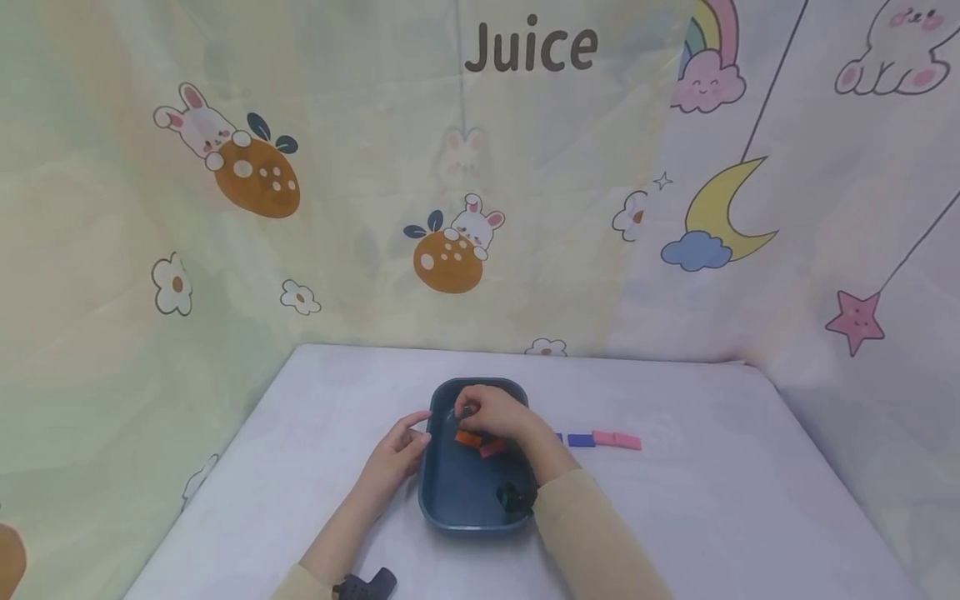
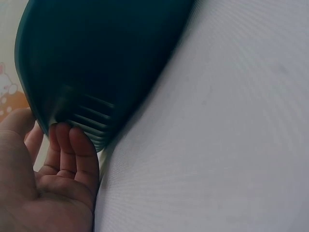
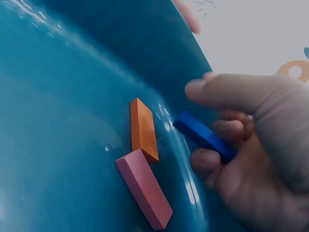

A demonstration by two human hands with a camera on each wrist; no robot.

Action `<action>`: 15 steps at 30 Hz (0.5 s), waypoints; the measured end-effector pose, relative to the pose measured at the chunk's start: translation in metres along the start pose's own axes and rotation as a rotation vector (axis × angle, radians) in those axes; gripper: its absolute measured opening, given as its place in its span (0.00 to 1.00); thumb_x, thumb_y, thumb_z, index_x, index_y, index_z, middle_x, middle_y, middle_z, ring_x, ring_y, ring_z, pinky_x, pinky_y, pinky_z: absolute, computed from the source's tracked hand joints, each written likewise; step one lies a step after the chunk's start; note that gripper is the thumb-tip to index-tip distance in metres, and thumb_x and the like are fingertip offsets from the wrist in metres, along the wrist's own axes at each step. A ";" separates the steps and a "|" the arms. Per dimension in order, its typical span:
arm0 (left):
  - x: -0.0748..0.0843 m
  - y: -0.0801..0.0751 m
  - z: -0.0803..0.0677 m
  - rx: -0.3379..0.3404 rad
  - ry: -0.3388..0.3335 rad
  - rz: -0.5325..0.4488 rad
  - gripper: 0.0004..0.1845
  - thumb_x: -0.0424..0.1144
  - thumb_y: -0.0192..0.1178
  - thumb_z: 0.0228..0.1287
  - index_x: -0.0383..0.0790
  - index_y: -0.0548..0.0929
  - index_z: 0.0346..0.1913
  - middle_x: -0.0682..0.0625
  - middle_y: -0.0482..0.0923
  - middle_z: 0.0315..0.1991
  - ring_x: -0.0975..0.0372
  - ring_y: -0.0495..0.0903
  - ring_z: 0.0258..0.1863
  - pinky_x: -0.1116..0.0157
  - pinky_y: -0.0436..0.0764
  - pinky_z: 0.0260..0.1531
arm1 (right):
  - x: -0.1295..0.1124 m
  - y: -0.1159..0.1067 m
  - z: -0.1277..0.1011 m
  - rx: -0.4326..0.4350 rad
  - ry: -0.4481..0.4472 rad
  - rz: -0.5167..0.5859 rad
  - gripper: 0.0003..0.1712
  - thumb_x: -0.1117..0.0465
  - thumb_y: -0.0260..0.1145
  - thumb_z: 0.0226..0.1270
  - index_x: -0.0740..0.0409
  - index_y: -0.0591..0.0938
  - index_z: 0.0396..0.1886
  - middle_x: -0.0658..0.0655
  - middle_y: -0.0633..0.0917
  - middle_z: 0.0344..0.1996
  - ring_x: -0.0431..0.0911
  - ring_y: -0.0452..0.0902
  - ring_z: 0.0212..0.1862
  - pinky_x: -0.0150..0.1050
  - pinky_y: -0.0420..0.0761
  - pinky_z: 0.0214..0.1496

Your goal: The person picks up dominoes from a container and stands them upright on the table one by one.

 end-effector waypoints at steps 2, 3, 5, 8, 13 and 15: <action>0.001 0.000 0.000 0.001 0.001 -0.005 0.26 0.53 0.61 0.68 0.57 0.72 0.67 0.44 0.79 0.43 0.58 0.82 0.36 0.63 0.82 0.42 | 0.001 0.000 0.000 0.002 0.008 -0.025 0.08 0.65 0.68 0.64 0.52 0.82 0.41 0.52 0.76 0.31 0.46 0.73 0.35 0.40 0.73 0.38; 0.001 0.000 0.000 0.001 0.003 -0.003 0.26 0.53 0.61 0.68 0.57 0.72 0.68 0.43 0.79 0.43 0.58 0.82 0.37 0.63 0.82 0.42 | 0.002 0.001 0.000 0.001 0.012 -0.035 0.08 0.66 0.68 0.64 0.50 0.82 0.41 0.52 0.77 0.34 0.46 0.73 0.36 0.39 0.74 0.39; 0.001 0.000 0.000 0.004 -0.003 -0.001 0.26 0.53 0.61 0.68 0.57 0.72 0.67 0.43 0.79 0.43 0.58 0.82 0.37 0.63 0.81 0.42 | 0.003 0.002 0.000 0.001 0.016 -0.051 0.10 0.67 0.67 0.64 0.49 0.82 0.41 0.52 0.77 0.41 0.46 0.74 0.38 0.39 0.75 0.40; 0.000 0.000 0.000 0.005 -0.004 0.001 0.27 0.53 0.61 0.68 0.57 0.71 0.68 0.43 0.79 0.44 0.58 0.81 0.37 0.63 0.81 0.42 | 0.003 0.002 0.000 0.009 0.028 -0.052 0.13 0.69 0.65 0.64 0.48 0.83 0.43 0.52 0.75 0.51 0.45 0.75 0.40 0.40 0.78 0.42; 0.000 0.000 -0.001 0.002 0.007 -0.007 0.27 0.52 0.61 0.68 0.56 0.71 0.68 0.41 0.79 0.44 0.58 0.80 0.35 0.63 0.81 0.40 | -0.001 0.000 -0.002 0.023 0.005 -0.069 0.08 0.64 0.66 0.67 0.50 0.86 0.43 0.51 0.80 0.53 0.46 0.78 0.49 0.48 0.79 0.56; 0.000 0.000 -0.001 0.002 0.010 -0.007 0.27 0.52 0.61 0.68 0.55 0.71 0.68 0.40 0.79 0.44 0.58 0.80 0.35 0.63 0.81 0.40 | -0.003 -0.001 -0.002 0.025 -0.017 -0.089 0.06 0.60 0.66 0.68 0.51 0.88 0.40 0.51 0.84 0.51 0.47 0.79 0.53 0.52 0.77 0.60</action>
Point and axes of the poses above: each hand's wrist, its own z-axis towards the middle knuckle, its own y-axis out of the palm, x = y × z, the point moved 6 cm from there along z, towards the middle knuckle
